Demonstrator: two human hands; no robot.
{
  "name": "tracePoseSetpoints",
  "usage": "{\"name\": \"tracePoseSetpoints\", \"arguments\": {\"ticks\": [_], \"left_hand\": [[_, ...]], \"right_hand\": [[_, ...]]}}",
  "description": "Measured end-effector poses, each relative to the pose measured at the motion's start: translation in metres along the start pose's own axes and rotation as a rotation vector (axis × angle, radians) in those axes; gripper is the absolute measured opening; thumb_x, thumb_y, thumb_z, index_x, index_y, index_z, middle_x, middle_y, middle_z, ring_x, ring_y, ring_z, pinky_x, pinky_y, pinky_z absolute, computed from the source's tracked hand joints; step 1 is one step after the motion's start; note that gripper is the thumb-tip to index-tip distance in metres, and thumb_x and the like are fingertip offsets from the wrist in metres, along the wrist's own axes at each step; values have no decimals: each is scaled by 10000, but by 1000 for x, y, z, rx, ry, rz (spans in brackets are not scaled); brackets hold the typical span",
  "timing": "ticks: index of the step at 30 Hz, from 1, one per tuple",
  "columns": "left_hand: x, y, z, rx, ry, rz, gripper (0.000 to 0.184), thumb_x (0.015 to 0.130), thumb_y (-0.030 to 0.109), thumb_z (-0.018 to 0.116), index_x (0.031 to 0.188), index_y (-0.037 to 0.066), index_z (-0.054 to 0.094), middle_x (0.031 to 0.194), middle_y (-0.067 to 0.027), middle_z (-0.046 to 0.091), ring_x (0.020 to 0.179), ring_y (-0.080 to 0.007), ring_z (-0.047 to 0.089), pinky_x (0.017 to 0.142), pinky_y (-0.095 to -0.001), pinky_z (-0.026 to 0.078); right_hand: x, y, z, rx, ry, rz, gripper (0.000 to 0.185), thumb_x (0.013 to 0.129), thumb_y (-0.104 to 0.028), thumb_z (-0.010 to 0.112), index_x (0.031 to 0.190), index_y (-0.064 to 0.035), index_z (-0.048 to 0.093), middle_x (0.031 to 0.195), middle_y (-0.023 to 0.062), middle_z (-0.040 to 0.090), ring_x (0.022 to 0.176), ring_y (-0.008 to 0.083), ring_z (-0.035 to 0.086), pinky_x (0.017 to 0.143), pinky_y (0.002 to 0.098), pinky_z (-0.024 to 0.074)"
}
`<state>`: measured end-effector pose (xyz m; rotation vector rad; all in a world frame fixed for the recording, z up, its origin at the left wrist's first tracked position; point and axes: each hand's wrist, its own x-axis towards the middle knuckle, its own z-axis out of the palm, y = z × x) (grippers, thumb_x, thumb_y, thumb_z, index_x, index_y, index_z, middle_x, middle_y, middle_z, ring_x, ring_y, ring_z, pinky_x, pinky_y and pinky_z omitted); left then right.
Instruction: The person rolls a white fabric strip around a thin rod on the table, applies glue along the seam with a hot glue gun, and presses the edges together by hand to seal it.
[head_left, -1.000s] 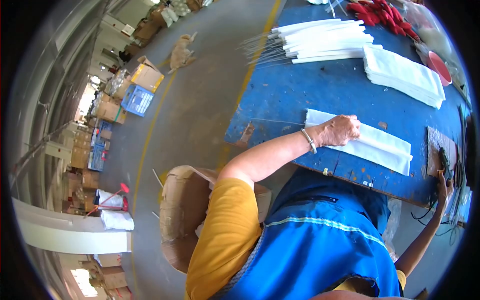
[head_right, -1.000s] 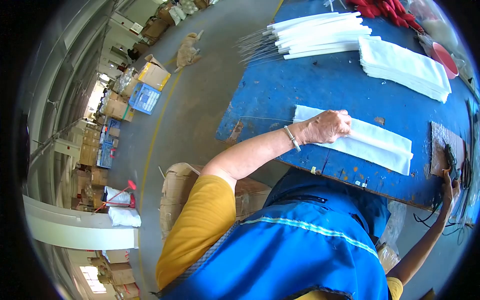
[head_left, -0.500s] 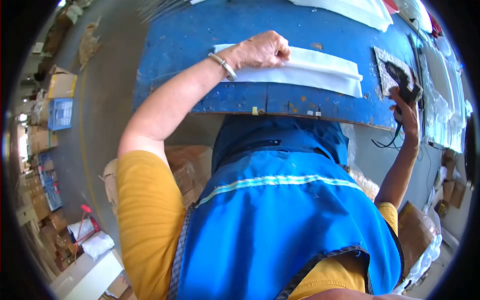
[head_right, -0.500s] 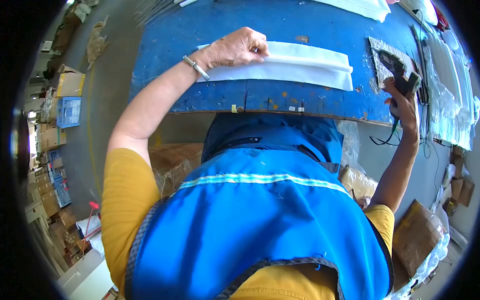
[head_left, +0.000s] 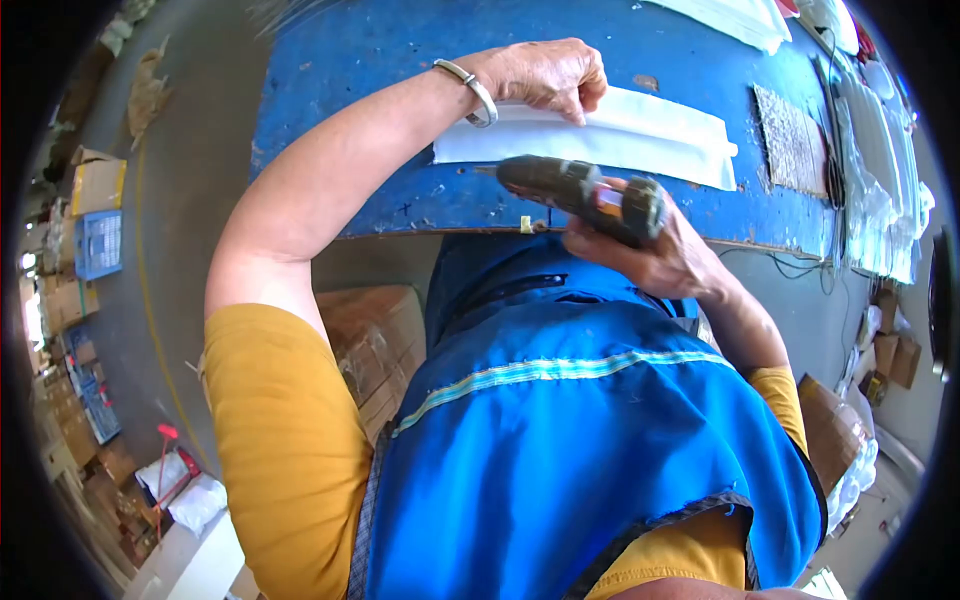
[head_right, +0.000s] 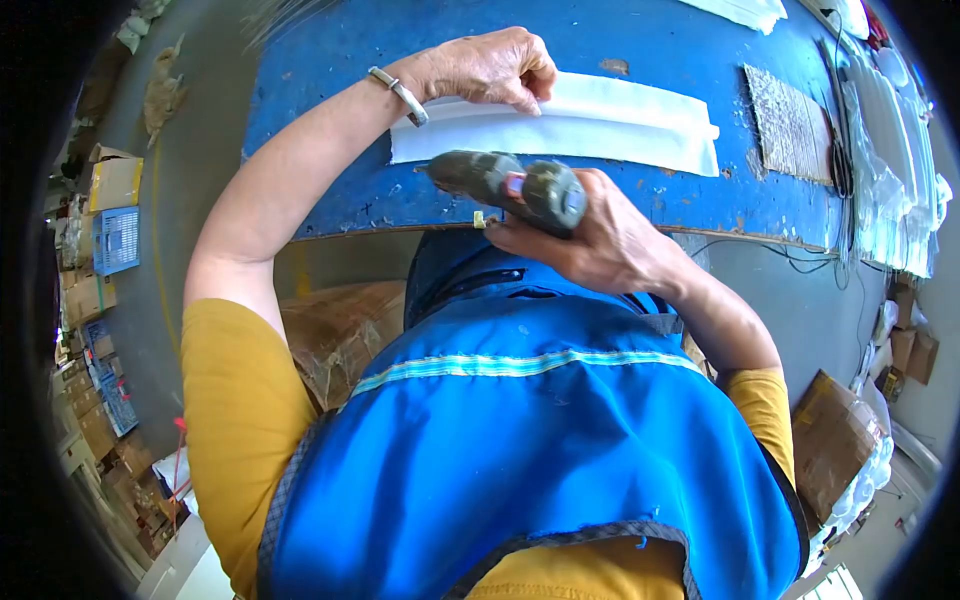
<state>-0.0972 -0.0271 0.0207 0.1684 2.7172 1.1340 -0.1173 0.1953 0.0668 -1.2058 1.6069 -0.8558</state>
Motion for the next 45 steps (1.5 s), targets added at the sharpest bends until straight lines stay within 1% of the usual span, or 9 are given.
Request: {"name": "tracePoseSetpoints", "arguments": {"ticks": [11,14,17,20,29,32,37,40,45], "left_hand": [[-2,-2,0,8,39,63,174,640,98,763,785,18,707,703,-111,656,627,-189,601,584,-294,486],[-2,-4,1,3,50,71,167,641,93,761,779,17,706,696,-112,651,620,-190,599,576,-296,485],[-3,-3,1,-12,53,69,157,643,88,754,775,17,706,692,-113,649,611,-190,596,566,-295,484],[-7,0,0,-21,56,67,153,643,88,750,773,20,707,692,-114,649,602,-187,592,555,-293,481],[-5,-5,2,-44,65,68,191,623,130,769,766,22,701,674,-107,644,607,-182,589,568,-290,480],[-5,-6,3,-37,76,84,190,633,135,762,766,17,696,678,-108,645,619,-183,592,579,-296,482],[-3,-8,4,-67,51,65,183,664,139,751,782,14,689,695,-111,649,638,-185,600,592,-299,481],[-2,-11,5,-55,67,68,206,665,137,765,795,1,681,686,-110,641,637,-183,596,599,-301,482],[-3,-9,4,-58,42,54,209,708,116,771,818,-30,669,728,-99,645,684,-170,599,672,-282,492]], "right_hand": [[44,-5,18,-79,-3,-38,382,828,-261,684,1090,-1,587,915,143,636,785,245,576,734,368,478],[48,-2,22,-79,26,-94,253,855,-236,686,946,-17,597,725,26,580,679,110,514,635,277,447],[50,-3,21,-92,17,-78,252,857,-243,682,934,-18,599,713,27,580,673,112,518,636,282,450],[50,-5,19,-120,-17,-27,407,837,-287,671,1117,-3,588,940,162,650,831,268,607,754,383,481],[42,-3,5,-198,-35,62,446,837,-344,665,1118,-5,596,911,186,651,799,293,608,747,392,483],[34,9,-1,-305,21,106,449,840,-353,663,1119,-6,598,898,181,653,792,295,608,742,388,483],[19,4,-15,-248,34,88,436,843,-335,670,1110,2,599,866,142,645,751,214,568,731,347,476],[9,0,-25,-270,37,175,428,842,-318,674,1120,-2,598,868,135,642,761,209,565,736,345,474],[-15,4,-41,-199,85,207,468,835,-307,680,1180,-9,573,971,128,645,824,196,573,781,324,476]]}}
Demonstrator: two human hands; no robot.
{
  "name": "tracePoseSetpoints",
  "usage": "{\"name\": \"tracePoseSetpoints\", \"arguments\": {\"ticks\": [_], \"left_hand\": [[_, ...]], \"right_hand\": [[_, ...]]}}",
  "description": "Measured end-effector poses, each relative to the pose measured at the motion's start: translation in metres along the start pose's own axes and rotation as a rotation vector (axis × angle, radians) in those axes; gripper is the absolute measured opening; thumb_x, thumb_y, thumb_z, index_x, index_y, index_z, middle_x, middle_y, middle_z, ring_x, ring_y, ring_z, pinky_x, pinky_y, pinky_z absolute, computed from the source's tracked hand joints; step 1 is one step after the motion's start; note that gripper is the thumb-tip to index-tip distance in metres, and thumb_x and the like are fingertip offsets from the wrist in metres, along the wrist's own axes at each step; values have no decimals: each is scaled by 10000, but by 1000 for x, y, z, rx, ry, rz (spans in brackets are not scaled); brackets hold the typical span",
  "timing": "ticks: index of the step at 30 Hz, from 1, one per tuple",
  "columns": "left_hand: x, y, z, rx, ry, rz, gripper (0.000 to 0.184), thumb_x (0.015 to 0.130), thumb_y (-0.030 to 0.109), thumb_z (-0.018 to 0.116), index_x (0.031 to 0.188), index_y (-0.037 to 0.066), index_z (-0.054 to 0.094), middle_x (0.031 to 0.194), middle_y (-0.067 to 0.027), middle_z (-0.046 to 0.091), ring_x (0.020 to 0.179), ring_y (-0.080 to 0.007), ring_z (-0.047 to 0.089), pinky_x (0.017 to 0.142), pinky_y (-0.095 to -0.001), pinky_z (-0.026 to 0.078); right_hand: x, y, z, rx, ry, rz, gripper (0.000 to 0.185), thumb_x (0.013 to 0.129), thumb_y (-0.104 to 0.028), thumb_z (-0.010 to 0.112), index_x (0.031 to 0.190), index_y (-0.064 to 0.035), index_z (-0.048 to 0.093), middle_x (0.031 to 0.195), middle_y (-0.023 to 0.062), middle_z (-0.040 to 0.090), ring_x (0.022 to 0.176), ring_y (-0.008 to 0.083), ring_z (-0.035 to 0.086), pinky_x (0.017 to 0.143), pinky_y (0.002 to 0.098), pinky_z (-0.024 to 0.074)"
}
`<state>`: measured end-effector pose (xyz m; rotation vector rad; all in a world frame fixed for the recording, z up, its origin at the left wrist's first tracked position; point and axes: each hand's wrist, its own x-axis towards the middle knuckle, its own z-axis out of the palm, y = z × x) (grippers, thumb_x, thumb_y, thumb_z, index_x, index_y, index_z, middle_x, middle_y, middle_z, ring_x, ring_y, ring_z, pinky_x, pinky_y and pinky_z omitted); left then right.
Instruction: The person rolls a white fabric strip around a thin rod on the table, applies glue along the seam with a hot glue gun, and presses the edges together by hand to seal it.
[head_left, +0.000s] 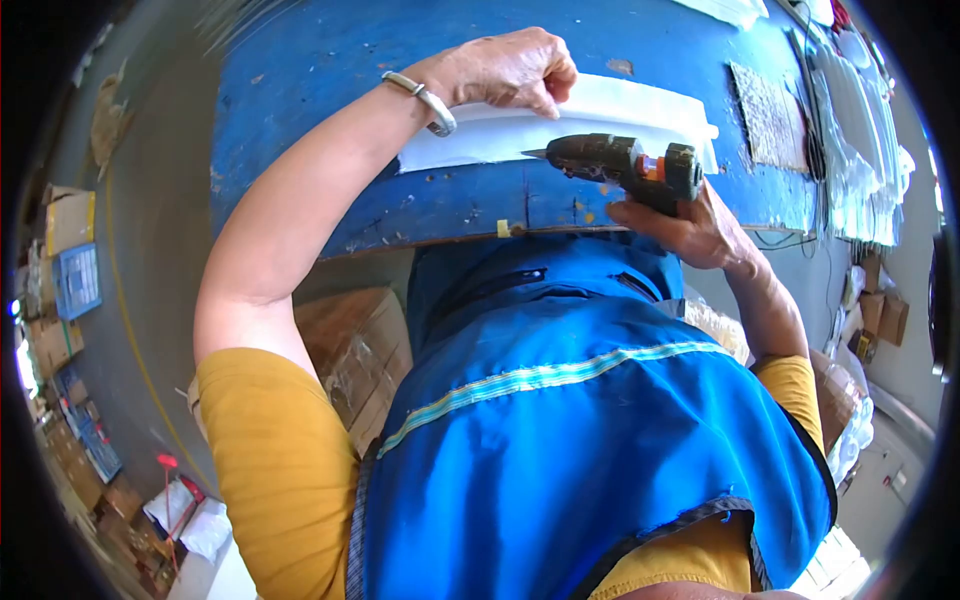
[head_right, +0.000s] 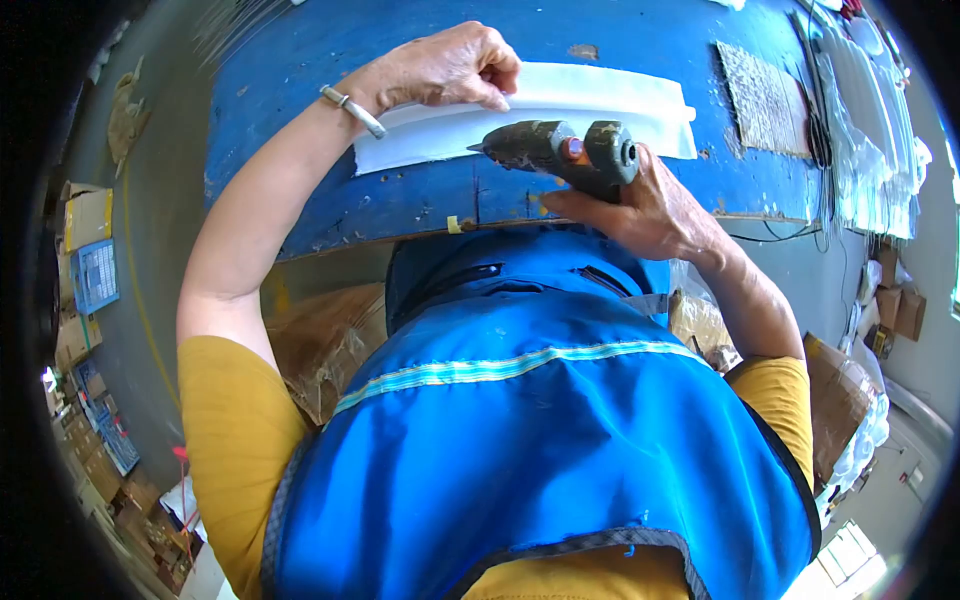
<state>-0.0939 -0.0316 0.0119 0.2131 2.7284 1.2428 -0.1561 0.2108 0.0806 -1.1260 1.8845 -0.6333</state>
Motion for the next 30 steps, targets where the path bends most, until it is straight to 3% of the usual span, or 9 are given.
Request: {"name": "tracePoseSetpoints", "arguments": {"ticks": [8,11,12,17,30], "left_hand": [[-1,6,-5,-11,-62,-48,183,738,132,736,839,-10,681,724,-82,644,671,-148,571,656,-276,459],[-2,3,2,-77,14,-68,169,699,53,760,764,-32,628,625,-40,556,599,-125,503,572,-304,418],[-2,8,-3,-16,-40,-106,170,734,115,724,813,-22,663,716,-73,631,686,-137,569,656,-279,461],[-4,11,0,-27,14,-93,149,737,81,728,810,-30,662,694,-46,590,659,-114,531,623,-281,447],[-6,18,1,-33,28,-148,115,737,27,706,772,-37,617,698,-5,547,645,-79,486,608,-248,423]], "right_hand": [[-32,21,-30,-24,70,147,509,827,-347,682,1206,-29,562,894,115,632,770,185,552,715,295,460],[-41,32,-35,-61,126,131,489,826,-363,683,1167,-30,573,813,87,588,719,174,509,658,299,426],[-44,35,-38,-69,136,139,482,825,-368,683,1152,-31,577,787,78,569,702,171,492,640,301,414],[-56,46,-49,-90,186,139,450,817,-390,687,1069,-31,587,693,41,452,639,160,405,576,317,349],[-77,75,-68,-123,258,256,477,806,-441,691,1040,-42,576,688,38,482,631,147,418,571,323,358]]}}
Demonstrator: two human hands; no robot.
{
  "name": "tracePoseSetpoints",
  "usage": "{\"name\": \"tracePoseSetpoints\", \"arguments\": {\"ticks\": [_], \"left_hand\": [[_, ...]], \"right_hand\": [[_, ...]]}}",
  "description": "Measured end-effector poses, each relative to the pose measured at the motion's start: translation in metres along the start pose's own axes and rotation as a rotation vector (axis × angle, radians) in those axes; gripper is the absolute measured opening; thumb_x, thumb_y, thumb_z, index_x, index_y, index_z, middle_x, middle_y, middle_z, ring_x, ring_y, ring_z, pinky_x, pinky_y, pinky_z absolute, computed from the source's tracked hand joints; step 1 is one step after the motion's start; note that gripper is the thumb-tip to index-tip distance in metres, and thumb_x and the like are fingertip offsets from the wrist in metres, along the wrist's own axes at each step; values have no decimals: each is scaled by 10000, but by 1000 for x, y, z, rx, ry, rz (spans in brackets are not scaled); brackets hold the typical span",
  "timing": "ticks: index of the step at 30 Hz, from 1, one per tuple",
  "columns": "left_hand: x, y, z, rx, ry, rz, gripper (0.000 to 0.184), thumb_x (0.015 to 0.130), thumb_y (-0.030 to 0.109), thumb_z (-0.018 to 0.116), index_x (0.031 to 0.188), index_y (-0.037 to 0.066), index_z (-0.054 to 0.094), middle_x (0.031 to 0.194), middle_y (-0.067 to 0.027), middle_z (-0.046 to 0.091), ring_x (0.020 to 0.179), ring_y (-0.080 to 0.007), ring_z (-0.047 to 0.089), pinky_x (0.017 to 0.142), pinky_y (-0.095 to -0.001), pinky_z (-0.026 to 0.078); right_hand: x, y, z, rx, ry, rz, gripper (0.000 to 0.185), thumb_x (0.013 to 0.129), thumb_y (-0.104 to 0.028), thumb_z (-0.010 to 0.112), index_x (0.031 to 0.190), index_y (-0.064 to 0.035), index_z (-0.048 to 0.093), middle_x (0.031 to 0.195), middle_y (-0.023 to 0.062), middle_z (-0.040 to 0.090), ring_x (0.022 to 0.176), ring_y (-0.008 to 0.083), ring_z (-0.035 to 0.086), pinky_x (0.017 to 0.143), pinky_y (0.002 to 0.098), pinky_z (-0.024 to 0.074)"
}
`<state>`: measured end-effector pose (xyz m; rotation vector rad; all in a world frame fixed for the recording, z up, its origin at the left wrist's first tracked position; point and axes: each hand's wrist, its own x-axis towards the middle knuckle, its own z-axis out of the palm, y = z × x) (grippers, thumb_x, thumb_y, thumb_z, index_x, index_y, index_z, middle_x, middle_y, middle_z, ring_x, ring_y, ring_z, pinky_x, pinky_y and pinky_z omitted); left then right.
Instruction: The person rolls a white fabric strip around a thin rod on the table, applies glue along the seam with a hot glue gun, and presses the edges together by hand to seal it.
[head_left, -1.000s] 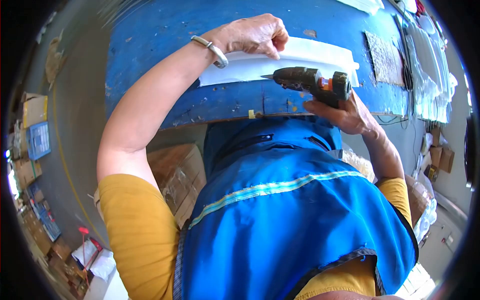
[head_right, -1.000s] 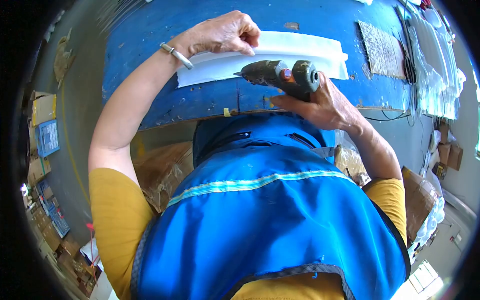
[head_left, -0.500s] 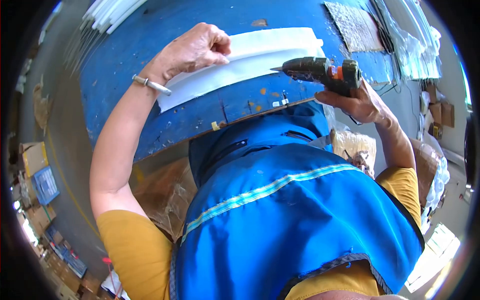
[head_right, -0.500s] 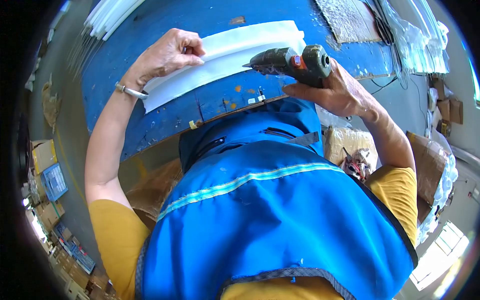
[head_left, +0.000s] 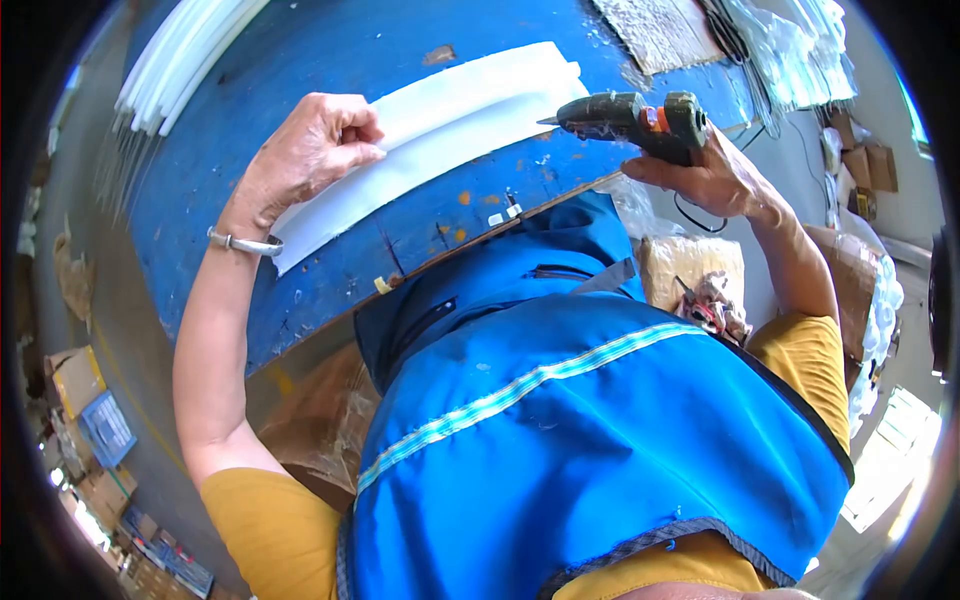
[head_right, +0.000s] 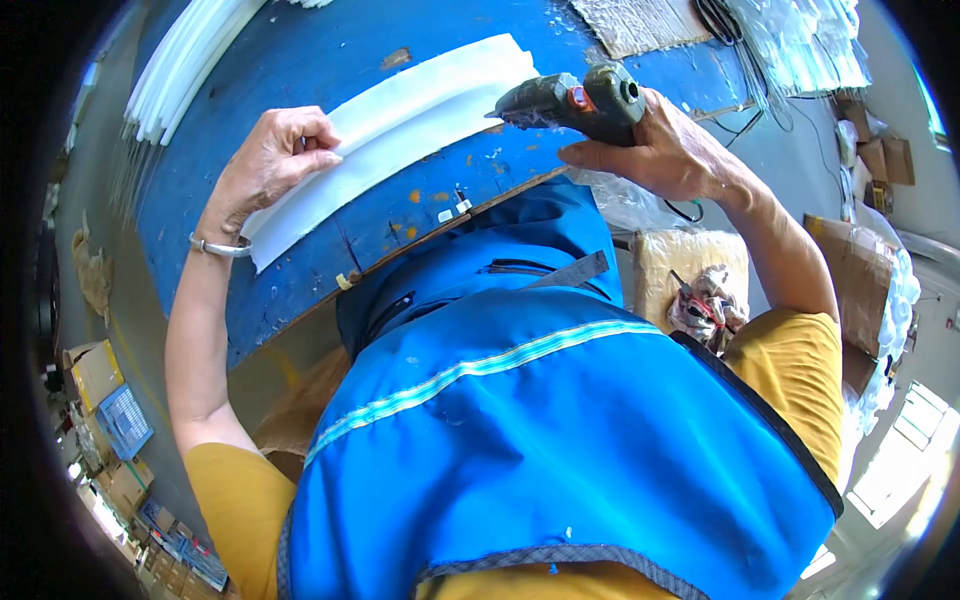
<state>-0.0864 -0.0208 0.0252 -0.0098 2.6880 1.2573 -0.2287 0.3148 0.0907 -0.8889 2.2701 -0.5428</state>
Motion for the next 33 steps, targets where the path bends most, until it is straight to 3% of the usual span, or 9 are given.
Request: {"name": "tracePoseSetpoints", "arguments": {"ticks": [8,11,14,17,23,26,33], "left_hand": [[-2,6,1,35,17,29,100,734,-15,694,803,-37,624,714,-11,565,653,-79,500,610,-239,436],[-1,9,1,34,30,15,120,721,7,681,797,-55,613,679,-73,582,643,-119,528,624,-275,450],[-1,10,2,58,32,34,124,715,4,681,797,-57,610,674,-77,576,632,-126,519,621,-280,444],[-1,6,1,86,17,60,111,731,-12,706,794,-45,622,719,-23,573,642,-80,505,596,-242,435],[-3,11,4,113,52,86,112,732,-23,699,806,-45,617,730,-37,579,640,-88,508,596,-245,436],[-6,11,8,93,103,107,122,719,-9,681,803,-46,600,733,-100,577,649,-185,552,620,-300,449],[-14,7,18,174,192,187,191,722,-5,693,911,-9,663,830,-116,613,734,-221,595,624,-317,481]], "right_hand": [[-5,17,-9,-49,25,31,474,807,-444,688,1045,-48,582,688,40,506,624,145,429,571,314,367],[-6,23,-14,-96,15,78,476,808,-450,685,1041,-46,584,679,40,495,619,147,430,569,316,365],[-8,25,-13,-50,57,52,483,805,-460,684,1033,-46,586,669,40,482,606,152,425,563,318,359],[-7,31,-14,-34,69,44,488,802,-467,685,1028,-46,586,660,38,468,596,156,418,557,322,353],[-8,36,-17,-65,49,109,486,807,-475,668,1017,-45,579,662,36,464,602,156,414,558,324,342],[-9,39,-16,-63,70,106,498,806,-488,661,1014,-43,575,660,35,468,599,157,412,558,324,341],[-12,45,-10,10,116,82,478,803,-485,662,999,-56,583,656,37,515,587,150,461,558,315,379]]}}
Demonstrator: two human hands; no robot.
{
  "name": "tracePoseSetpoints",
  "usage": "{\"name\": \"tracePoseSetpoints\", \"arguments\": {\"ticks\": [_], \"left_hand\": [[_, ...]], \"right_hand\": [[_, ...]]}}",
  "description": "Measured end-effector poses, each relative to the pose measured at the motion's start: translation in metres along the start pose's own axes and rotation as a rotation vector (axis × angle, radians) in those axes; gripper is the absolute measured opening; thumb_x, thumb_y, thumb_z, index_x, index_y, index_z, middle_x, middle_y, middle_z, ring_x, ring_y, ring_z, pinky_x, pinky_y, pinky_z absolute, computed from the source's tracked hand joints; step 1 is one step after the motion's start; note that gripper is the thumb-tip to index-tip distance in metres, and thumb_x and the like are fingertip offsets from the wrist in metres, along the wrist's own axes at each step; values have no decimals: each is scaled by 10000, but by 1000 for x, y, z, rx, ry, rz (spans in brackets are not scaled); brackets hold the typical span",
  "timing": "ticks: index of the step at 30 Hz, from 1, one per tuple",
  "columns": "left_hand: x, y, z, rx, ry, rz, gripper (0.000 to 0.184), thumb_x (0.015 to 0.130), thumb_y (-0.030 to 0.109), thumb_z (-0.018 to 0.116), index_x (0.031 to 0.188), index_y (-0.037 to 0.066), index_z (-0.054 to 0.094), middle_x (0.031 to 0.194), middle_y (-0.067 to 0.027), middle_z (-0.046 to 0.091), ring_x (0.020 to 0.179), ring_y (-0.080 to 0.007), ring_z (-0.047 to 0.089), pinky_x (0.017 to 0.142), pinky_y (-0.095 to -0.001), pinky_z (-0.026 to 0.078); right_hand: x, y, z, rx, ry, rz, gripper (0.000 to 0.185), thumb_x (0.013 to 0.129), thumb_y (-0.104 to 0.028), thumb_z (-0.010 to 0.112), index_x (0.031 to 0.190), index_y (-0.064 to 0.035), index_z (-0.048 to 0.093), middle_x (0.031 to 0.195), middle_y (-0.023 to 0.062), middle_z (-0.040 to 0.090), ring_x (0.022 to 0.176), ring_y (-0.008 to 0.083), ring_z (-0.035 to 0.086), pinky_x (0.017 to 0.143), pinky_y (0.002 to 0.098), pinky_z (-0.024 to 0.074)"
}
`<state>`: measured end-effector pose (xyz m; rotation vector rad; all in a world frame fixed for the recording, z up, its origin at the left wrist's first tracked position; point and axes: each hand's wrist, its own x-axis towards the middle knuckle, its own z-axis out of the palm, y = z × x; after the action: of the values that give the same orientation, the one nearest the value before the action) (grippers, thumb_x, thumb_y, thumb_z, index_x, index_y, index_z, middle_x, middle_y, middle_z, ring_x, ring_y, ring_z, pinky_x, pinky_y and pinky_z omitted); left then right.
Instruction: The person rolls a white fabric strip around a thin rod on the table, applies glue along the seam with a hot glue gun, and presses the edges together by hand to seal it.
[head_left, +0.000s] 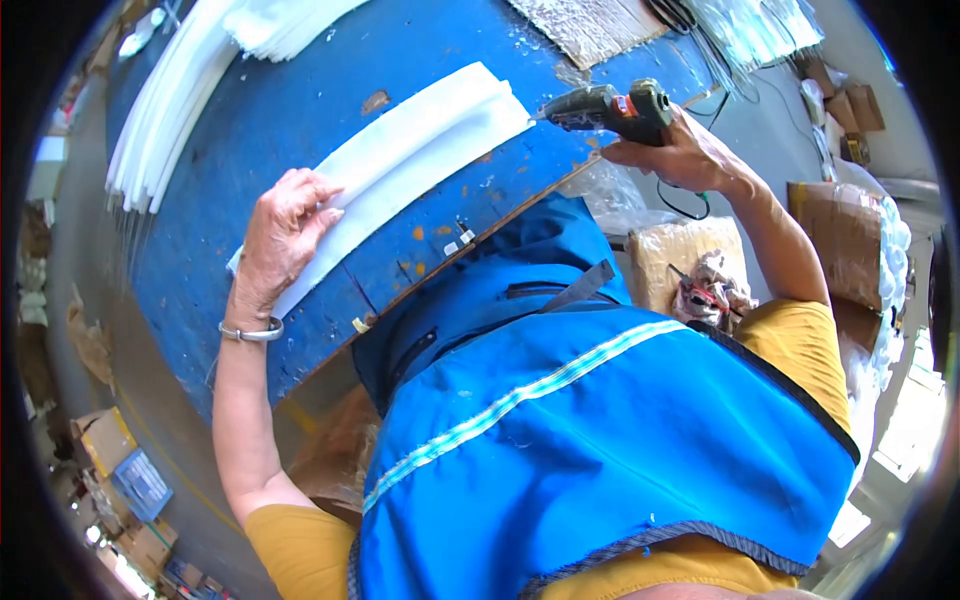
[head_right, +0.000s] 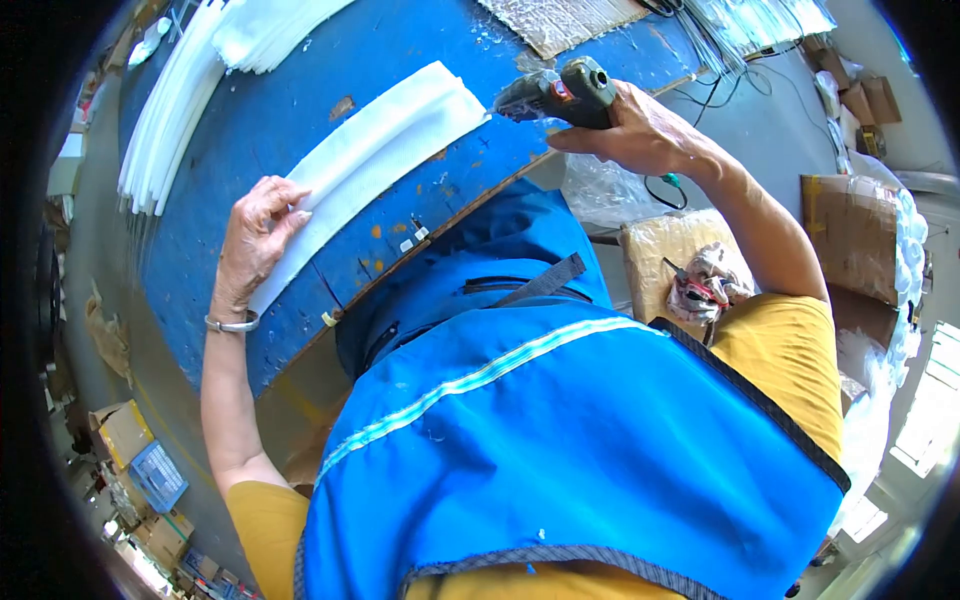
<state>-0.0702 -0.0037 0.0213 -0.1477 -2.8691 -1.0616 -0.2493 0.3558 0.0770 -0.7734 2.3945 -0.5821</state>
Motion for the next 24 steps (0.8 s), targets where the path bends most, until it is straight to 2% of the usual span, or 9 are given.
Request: {"name": "tracePoseSetpoints", "arguments": {"ticks": [4,10,12,13,17,20,21,23,24], "left_hand": [[-4,-1,2,82,42,80,223,721,10,701,943,12,679,868,-129,624,833,-285,597,748,-354,487],[-13,1,15,176,143,144,177,757,20,682,934,24,678,875,-122,606,818,-298,568,756,-374,475],[-14,-3,19,179,172,172,166,767,18,678,933,23,677,865,-116,605,801,-293,565,743,-370,472],[-15,-6,19,186,172,182,158,774,5,671,931,20,677,862,-113,605,783,-289,561,729,-365,466],[-17,-9,20,219,170,216,199,811,-37,637,1001,13,673,919,-108,609,838,-245,584,706,-314,492],[-16,-1,21,125,178,146,136,792,-22,645,925,-6,666,872,-121,603,802,-287,556,741,-355,467],[-16,0,21,119,171,119,151,791,-26,644,938,1,668,888,-124,603,820,-287,561,746,-354,471],[-17,-3,20,179,165,129,195,809,-27,643,997,16,668,937,-112,607,853,-251,591,731,-326,493],[-17,-4,20,208,161,136,216,818,-27,642,1026,24,668,961,-106,610,869,-232,606,723,-312,504]], "right_hand": [[-2,4,-3,132,75,-6,366,785,-389,712,870,-47,611,664,4,553,607,94,514,530,255,391],[25,57,-24,590,165,-259,206,869,-228,609,1030,-106,653,916,87,661,646,187,611,584,315,504],[42,79,-28,671,188,-14,342,917,-408,556,954,-81,648,960,48,616,693,120,570,598,240,445],[53,80,-27,863,261,-6,490,902,-501,544,960,-23,631,666,42,619,553,107,601,500,251,504],[89,114,-28,1164,174,206,457,915,-482,534,846,-37,611,654,61,615,463,144,570,383,253,444],[95,120,-27,1090,227,251,446,915,-483,536,849,-48,611,658,59,619,468,142,577,381,266,435],[99,126,-30,877,318,182,456,908,-475,547,900,-24,621,639,98,617,503,205,611,396,311,447],[99,138,-27,-255,447,75,444,891,-451,571,904,-12,636,644,131,614,524,262,615,436,360,464],[81,105,-32,-295,479,213,420,864,-415,596,894,1,649,674,158,614,577,305,620,500,401,482]]}}
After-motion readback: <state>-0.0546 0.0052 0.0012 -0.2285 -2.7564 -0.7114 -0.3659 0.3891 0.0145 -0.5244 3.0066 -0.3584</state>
